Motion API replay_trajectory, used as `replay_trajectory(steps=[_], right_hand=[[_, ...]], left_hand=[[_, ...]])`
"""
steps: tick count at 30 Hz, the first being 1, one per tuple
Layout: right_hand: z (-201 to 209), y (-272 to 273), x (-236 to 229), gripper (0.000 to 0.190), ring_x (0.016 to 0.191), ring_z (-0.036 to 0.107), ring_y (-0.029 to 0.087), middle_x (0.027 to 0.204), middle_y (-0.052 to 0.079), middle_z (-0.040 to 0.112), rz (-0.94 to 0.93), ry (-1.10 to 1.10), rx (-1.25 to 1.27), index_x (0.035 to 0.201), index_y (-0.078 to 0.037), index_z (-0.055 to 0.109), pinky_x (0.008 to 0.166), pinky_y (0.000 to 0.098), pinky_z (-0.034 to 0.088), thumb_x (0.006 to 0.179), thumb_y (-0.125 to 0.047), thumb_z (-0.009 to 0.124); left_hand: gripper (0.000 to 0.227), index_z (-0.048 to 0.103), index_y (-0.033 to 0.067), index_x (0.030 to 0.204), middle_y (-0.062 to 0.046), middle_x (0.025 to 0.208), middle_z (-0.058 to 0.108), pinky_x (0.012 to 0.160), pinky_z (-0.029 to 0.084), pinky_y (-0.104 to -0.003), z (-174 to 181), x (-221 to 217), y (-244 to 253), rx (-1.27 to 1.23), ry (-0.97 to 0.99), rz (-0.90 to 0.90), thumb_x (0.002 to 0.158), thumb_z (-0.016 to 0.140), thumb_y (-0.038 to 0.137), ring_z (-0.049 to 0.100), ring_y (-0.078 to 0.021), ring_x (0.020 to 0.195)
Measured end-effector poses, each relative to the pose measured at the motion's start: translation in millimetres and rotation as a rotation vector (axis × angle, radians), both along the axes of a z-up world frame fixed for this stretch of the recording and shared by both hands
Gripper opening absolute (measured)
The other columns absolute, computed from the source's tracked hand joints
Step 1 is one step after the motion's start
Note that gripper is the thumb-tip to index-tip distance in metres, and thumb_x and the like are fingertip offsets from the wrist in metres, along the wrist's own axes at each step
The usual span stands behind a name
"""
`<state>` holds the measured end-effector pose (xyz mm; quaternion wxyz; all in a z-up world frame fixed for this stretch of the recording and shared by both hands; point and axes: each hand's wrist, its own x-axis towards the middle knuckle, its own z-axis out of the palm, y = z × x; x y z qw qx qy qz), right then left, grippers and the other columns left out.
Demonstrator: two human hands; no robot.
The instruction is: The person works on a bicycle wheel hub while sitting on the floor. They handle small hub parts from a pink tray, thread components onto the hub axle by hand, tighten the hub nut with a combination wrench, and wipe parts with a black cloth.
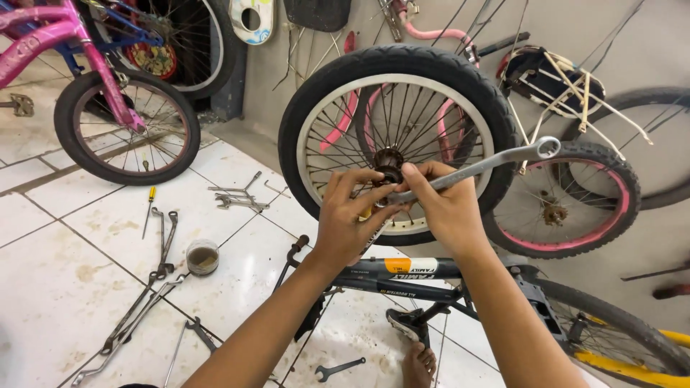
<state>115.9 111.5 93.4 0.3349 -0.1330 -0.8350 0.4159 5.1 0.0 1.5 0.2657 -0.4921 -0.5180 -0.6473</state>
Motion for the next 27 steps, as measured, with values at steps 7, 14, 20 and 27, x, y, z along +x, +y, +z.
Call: replay_trajectory(steps=[7, 14, 20, 27], right_hand=[[10, -13, -2, 0.021, 0.080, 0.071, 0.009, 0.087, 0.006, 0.074, 0.128, 0.036, 0.046, 0.101, 0.001, 0.061, 0.067, 0.0231, 0.059, 0.102, -0.019, 0.064], [17, -6, -4, 0.024, 0.074, 0.070, 0.009, 0.082, 0.006, 0.073, 0.119, 0.017, 0.088, 0.100, 0.002, 0.063, 0.065, 0.0239, 0.059, 0.104, -0.022, 0.062], [19, 12, 4, 0.030, 0.081, 0.070, 0.014, 0.084, 0.007, 0.070, 0.073, 0.209, 0.032, 0.101, 0.000, 0.066, 0.080, 0.0301, 0.057, 0.113, -0.026, 0.058], [52, 9, 23, 0.038, 0.081, 0.061, 0.023, 0.083, 0.010, 0.059, 0.455, 0.688, -0.408, 0.107, -0.003, 0.059, 0.077, 0.0356, 0.048, 0.110, -0.041, 0.056]], left_hand=[[0.039, 0.077, 0.0128, 0.117, -0.002, 0.088, 0.054, 0.080, 0.043, -0.037, -7, -1, 12, 0.014, -0.078, 0.005, 0.079, 0.088, 0.017, 0.050, -0.0207, 0.090], [0.040, 0.077, 0.0145, 0.118, 0.000, 0.087, 0.053, 0.080, 0.039, -0.037, -11, 2, 23, 0.048, -0.054, 0.096, 0.080, 0.087, 0.020, 0.048, -0.0197, 0.089], [0.039, 0.079, 0.0154, 0.112, 0.003, 0.086, 0.056, 0.081, 0.037, -0.038, -6, 3, 20, 0.045, 0.005, 0.206, 0.078, 0.089, 0.031, 0.048, -0.0196, 0.093], [0.038, 0.080, 0.0169, 0.110, 0.007, 0.086, 0.059, 0.080, 0.034, -0.038, -4, 6, 24, 0.049, 0.036, 0.341, 0.080, 0.089, 0.037, 0.051, -0.0183, 0.094]])
